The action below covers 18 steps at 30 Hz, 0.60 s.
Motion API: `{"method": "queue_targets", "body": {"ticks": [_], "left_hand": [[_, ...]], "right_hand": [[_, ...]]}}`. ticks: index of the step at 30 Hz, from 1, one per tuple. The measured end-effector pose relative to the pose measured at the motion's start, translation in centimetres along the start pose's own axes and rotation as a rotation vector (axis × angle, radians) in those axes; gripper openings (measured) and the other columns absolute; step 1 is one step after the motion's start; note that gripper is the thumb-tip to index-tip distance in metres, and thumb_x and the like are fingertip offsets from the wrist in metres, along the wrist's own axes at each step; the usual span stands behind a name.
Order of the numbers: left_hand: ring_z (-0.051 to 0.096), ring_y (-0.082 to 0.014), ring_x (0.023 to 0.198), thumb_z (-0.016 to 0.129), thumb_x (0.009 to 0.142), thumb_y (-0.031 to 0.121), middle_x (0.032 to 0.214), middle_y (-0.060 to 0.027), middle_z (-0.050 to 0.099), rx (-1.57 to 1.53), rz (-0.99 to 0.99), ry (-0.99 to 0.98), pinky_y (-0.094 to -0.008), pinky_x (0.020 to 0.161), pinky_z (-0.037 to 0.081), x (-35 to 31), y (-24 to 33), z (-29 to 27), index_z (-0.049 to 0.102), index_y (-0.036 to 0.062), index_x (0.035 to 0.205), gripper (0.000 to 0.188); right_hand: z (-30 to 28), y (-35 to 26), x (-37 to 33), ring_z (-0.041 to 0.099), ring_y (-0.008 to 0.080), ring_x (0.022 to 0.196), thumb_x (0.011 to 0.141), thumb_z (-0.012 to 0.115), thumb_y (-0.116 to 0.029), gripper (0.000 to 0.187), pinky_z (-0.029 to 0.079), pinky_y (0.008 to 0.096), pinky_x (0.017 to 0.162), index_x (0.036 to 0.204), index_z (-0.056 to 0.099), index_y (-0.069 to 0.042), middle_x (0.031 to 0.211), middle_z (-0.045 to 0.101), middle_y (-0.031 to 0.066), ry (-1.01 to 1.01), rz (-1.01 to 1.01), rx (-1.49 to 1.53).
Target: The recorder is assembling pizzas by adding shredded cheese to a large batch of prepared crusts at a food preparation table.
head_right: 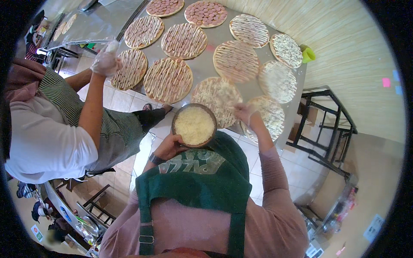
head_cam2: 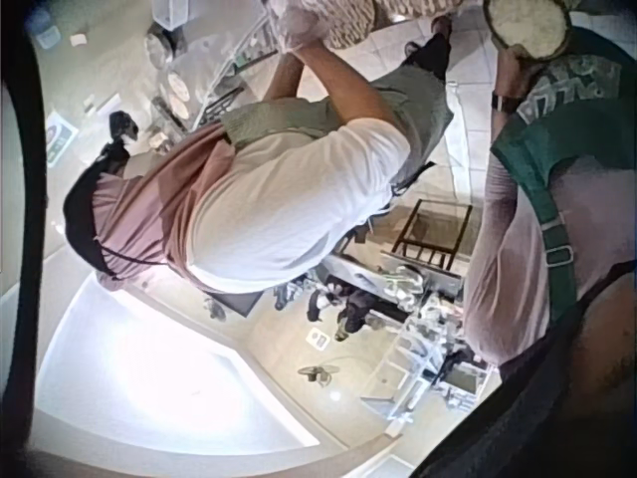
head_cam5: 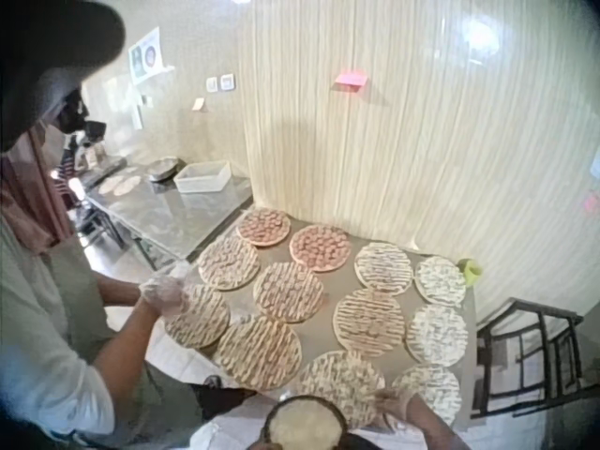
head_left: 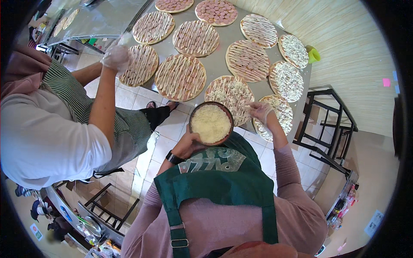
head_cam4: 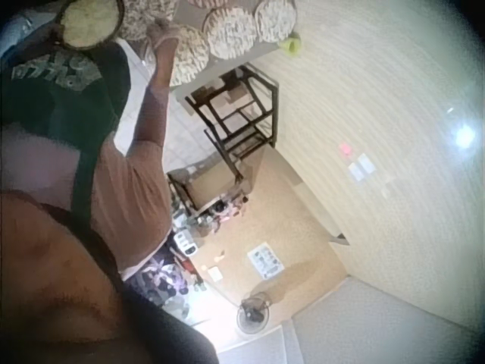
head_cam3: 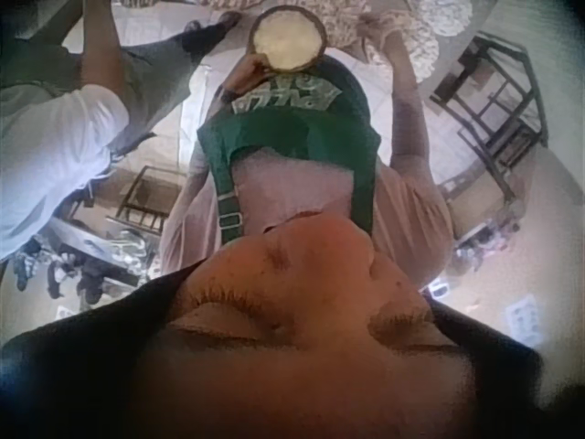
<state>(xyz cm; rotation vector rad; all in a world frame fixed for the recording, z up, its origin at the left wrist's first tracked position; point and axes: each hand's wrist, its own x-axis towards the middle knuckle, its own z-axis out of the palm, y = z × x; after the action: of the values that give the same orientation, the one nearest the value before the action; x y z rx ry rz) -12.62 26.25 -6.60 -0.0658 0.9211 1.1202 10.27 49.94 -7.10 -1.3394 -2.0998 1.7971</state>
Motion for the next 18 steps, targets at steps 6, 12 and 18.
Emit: {"method": "queue_targets", "body": {"ticks": [6,12,18], "left_hand": [[0.044,-0.0314,0.113,0.045,0.066,-0.006,0.129,-0.0143,0.034,-0.075,0.027,0.052,-0.0486,0.085,0.046,-0.4,0.2,-0.5,0.014,0.0109,0.13,0.073],[0.049,-0.0282,0.106,0.043,0.071,-0.003,0.121,-0.0155,0.042,0.028,0.074,0.091,-0.0424,0.084,0.048,-0.6,-0.2,-0.8,0.025,0.003,0.124,0.057],[0.046,-0.0306,0.111,0.044,0.07,-0.005,0.125,-0.0146,0.035,-0.04,0.044,0.082,-0.0471,0.084,0.048,-0.6,-0.3,-1.1,0.016,0.0107,0.127,0.066]], "right_hand": [[0.5,2.6,1.6,0.053,0.0091,0.068,0.078,0.06,-0.007,0.025,0.044,0.0232,0.062,0.102,0.059,0.002,0.079,0.061,0.0046,0.183,-0.004,-0.313],[-0.8,4.4,3.2,0.056,0.0132,0.067,0.077,0.057,-0.008,0.026,0.045,0.0254,0.062,0.1,0.059,0.004,0.078,0.063,0.0097,0.293,-0.036,-0.306],[-0.5,-0.2,1.5,0.056,0.0144,0.064,0.076,0.057,-0.014,0.028,0.044,0.0271,0.061,0.1,0.061,0.0,0.075,0.062,0.0121,0.21,-0.08,-0.681]]}}
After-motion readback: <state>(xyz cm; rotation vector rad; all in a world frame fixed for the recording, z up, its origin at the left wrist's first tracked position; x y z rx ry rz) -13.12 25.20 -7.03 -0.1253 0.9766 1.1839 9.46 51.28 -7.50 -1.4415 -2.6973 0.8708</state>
